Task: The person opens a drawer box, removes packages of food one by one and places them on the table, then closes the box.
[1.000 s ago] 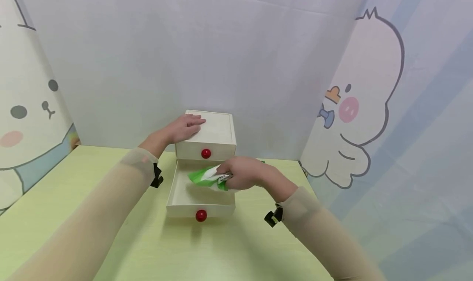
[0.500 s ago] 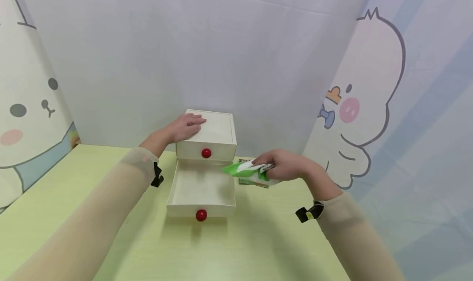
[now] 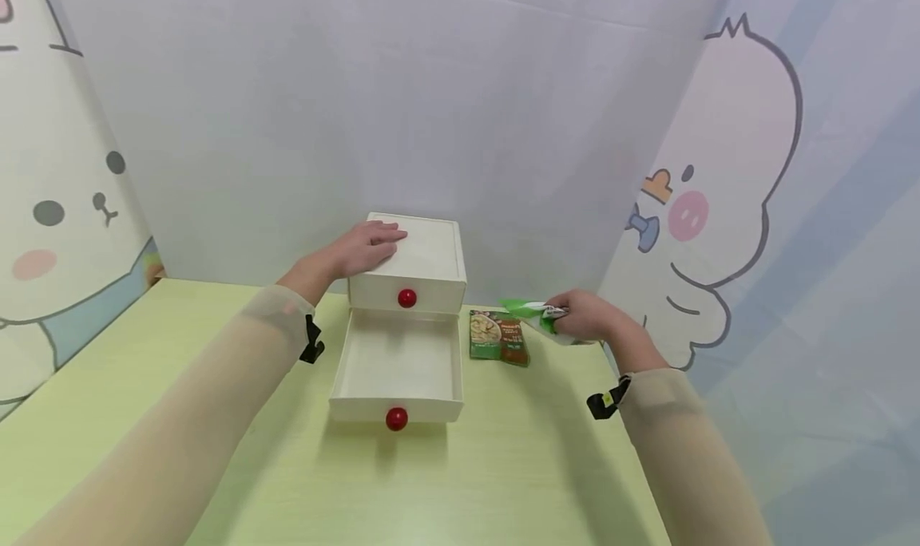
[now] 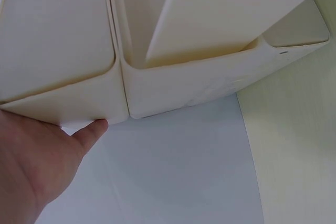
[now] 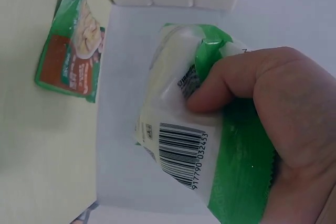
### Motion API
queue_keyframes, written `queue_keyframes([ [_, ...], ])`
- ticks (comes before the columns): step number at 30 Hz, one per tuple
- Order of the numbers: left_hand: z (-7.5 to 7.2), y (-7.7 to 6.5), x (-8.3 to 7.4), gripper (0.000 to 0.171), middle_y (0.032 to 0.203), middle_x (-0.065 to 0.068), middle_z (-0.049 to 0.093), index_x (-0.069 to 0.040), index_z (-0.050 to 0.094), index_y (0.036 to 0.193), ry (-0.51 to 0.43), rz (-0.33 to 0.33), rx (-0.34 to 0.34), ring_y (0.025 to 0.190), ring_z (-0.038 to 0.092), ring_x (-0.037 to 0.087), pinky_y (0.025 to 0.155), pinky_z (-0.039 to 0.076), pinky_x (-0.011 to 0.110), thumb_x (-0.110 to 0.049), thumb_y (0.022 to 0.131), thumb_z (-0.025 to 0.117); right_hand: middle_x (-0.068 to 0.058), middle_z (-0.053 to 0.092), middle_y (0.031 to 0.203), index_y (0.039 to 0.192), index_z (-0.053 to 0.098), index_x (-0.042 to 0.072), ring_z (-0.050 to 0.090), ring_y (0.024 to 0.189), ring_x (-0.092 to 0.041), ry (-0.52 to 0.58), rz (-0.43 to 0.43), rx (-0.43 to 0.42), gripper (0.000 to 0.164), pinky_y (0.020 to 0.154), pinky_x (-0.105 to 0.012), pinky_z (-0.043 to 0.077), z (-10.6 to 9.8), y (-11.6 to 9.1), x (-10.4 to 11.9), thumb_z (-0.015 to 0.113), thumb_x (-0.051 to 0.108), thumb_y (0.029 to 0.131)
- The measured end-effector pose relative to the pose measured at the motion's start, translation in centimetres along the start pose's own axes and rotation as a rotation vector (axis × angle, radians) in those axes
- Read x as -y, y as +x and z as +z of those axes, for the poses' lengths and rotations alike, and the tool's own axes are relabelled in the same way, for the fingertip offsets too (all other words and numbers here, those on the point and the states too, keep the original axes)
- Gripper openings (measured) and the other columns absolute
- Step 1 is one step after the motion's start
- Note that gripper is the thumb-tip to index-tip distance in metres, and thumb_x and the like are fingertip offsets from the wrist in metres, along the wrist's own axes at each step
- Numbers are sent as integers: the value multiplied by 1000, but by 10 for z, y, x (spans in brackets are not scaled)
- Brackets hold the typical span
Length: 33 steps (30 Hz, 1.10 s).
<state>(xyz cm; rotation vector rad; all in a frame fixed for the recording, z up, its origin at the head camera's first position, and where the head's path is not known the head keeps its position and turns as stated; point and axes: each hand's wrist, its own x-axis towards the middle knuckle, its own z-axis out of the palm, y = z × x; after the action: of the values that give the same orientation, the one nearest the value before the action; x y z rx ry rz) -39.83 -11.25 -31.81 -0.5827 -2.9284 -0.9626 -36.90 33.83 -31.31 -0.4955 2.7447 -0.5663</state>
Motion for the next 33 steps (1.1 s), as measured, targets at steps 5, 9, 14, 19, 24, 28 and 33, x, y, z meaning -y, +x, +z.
queue_keyframes([
  [5, 1, 2, -1, 59, 184, 7, 25, -19, 43, 170, 6, -5, -9, 173, 7, 36, 140, 7, 59, -36, 114, 33, -19, 74, 120, 145, 67, -4, 61, 84, -22, -23, 40, -35, 58, 69, -32, 53, 10, 19, -28, 58, -4, 88],
  [9, 0, 2, -2, 59, 184, 7, 25, -19, 43, 170, 1, -6, -4, 174, 8, 36, 141, 7, 59, -36, 114, 33, -24, 74, 126, 144, 65, -7, 63, 90, -26, -77, 53, -56, 56, 76, -36, 54, 23, 31, -47, 58, -3, 89],
  [14, 1, 1, -2, 59, 184, 7, 25, -19, 44, 170, 2, -4, -6, 174, 8, 35, 141, 7, 58, -36, 114, 32, -29, 72, 133, 142, 67, -7, 64, 103, -33, -139, 86, -83, 54, 90, -46, 56, 40, 40, -68, 58, -4, 89],
  [19, 1, 0, -4, 60, 184, 7, 26, -19, 45, 170, 2, -7, -10, 173, 9, 35, 141, 8, 57, -36, 114, 32, -31, 70, 139, 141, 71, -3, 69, 112, -39, -184, 136, -82, 51, 97, -53, 60, 55, 44, -82, 61, -7, 91],
  [24, 1, 0, -4, 59, 184, 7, 27, -18, 45, 169, -5, -10, -11, 173, 9, 35, 141, 9, 57, -35, 113, 34, -32, 67, 145, 147, 66, -3, 65, 133, -52, -291, 141, -79, 50, 113, -64, 53, 68, 51, -90, 62, 0, 97],
  [28, 2, 0, -5, 60, 184, 7, 26, -19, 45, 170, -6, -13, -9, 173, 9, 35, 141, 8, 57, -35, 113, 33, -41, 41, 163, 159, 50, -4, 43, 151, -62, -295, 135, -4, 57, 124, -71, 39, 70, 48, -85, 54, 4, 103],
  [33, 2, 2, -3, 60, 184, 8, 26, -18, 44, 170, -1, -10, -10, 174, 8, 36, 141, 7, 57, -35, 114, 33, -38, 18, 175, 169, 36, 0, 24, 160, -64, -243, 196, 74, 67, 126, -82, 23, 70, 45, -82, 46, 1, 102],
])
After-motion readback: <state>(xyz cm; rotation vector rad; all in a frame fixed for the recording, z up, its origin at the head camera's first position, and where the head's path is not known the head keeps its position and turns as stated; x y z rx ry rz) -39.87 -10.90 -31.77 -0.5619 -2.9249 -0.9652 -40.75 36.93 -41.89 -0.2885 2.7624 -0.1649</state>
